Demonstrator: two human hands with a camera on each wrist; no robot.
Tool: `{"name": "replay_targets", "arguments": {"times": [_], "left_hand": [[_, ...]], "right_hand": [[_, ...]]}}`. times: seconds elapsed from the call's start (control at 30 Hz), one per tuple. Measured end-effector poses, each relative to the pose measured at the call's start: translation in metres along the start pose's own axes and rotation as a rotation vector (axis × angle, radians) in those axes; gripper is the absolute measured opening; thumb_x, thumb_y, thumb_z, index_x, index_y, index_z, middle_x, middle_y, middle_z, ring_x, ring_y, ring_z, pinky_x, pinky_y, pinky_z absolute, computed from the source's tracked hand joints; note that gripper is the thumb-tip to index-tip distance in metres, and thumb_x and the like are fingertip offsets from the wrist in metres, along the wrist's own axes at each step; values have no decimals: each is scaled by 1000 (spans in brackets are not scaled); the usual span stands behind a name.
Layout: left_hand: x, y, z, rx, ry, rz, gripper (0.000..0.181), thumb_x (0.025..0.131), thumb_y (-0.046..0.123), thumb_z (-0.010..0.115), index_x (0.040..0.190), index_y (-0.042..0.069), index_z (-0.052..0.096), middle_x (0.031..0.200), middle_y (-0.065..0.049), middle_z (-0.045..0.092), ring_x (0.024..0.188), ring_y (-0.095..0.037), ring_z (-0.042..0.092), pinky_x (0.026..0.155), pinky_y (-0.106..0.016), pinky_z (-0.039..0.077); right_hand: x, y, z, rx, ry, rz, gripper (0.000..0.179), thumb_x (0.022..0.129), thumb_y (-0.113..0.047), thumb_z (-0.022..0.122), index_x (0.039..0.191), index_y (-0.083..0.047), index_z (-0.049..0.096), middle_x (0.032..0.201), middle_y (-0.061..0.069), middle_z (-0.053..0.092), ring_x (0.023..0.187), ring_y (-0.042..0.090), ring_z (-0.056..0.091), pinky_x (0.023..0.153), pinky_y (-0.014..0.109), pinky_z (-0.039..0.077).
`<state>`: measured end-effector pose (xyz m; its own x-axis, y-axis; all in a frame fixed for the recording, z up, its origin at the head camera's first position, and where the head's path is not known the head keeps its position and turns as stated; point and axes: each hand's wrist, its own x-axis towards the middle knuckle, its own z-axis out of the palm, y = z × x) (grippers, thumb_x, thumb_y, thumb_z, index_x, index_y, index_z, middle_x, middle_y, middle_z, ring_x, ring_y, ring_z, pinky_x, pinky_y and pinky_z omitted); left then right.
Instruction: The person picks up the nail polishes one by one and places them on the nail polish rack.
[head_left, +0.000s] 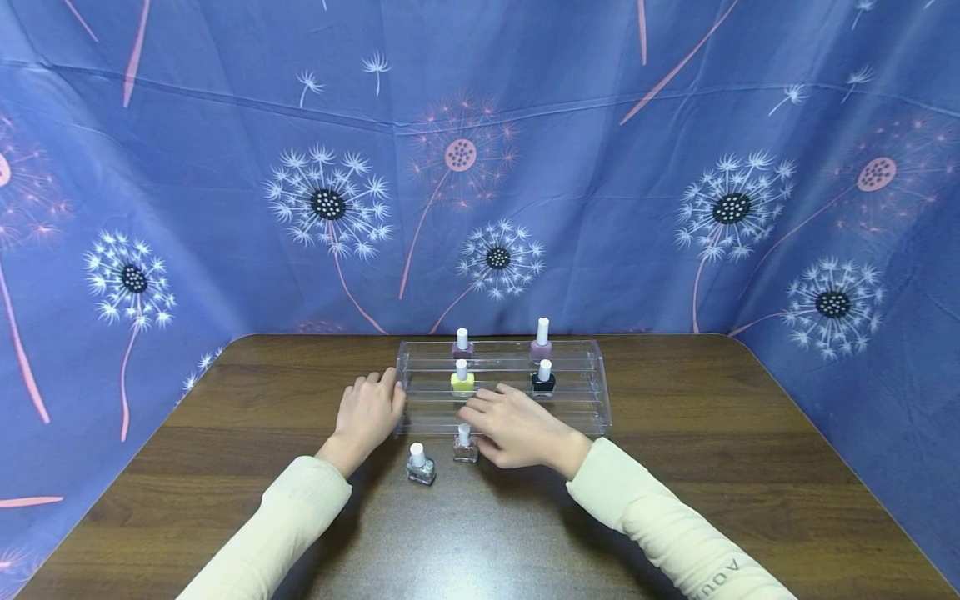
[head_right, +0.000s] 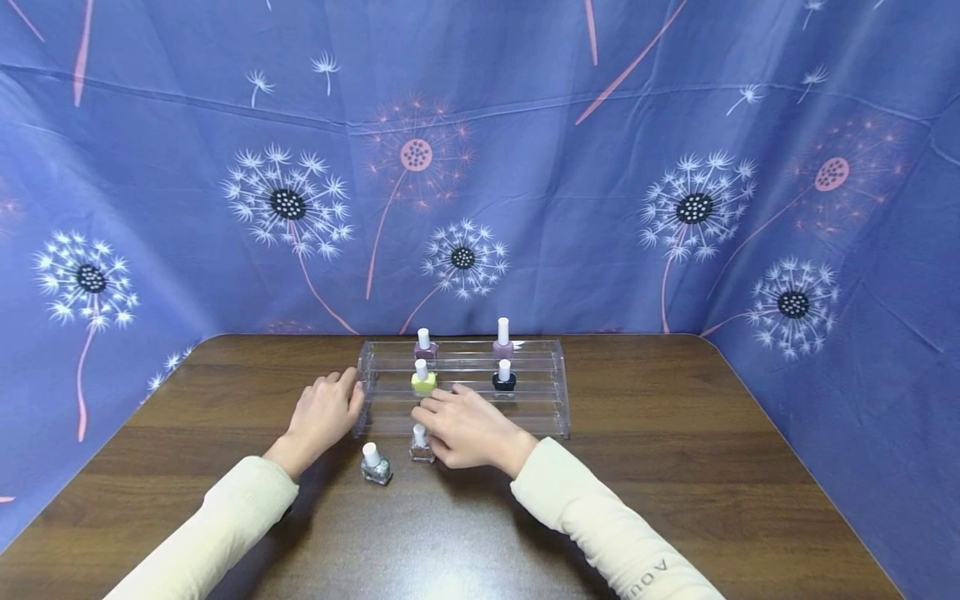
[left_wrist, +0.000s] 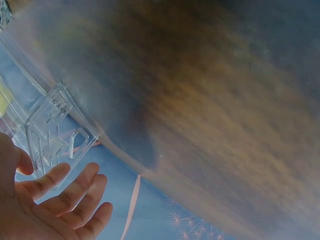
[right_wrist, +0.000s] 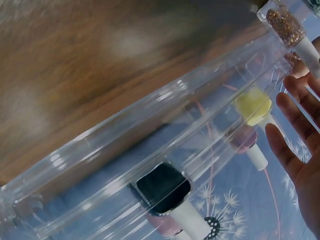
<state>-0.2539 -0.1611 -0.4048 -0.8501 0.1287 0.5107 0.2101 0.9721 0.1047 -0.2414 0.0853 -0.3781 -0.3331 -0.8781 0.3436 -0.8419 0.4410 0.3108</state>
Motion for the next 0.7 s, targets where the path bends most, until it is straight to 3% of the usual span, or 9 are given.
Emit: {"name": "replay_targets", "arguments": {"times": [0.7], "left_hand": [[0, 0, 1, -2, -28, -6, 23, 91, 23, 44, 95, 4, 57, 80, -19, 62, 72, -38, 59, 61, -48, 44]], "right_hand": [[5, -10, 8, 0, -16, -33, 22, 80, -23, 57, 102, -19, 57, 93, -10, 63, 88, 10, 55, 67, 28, 42]]}}
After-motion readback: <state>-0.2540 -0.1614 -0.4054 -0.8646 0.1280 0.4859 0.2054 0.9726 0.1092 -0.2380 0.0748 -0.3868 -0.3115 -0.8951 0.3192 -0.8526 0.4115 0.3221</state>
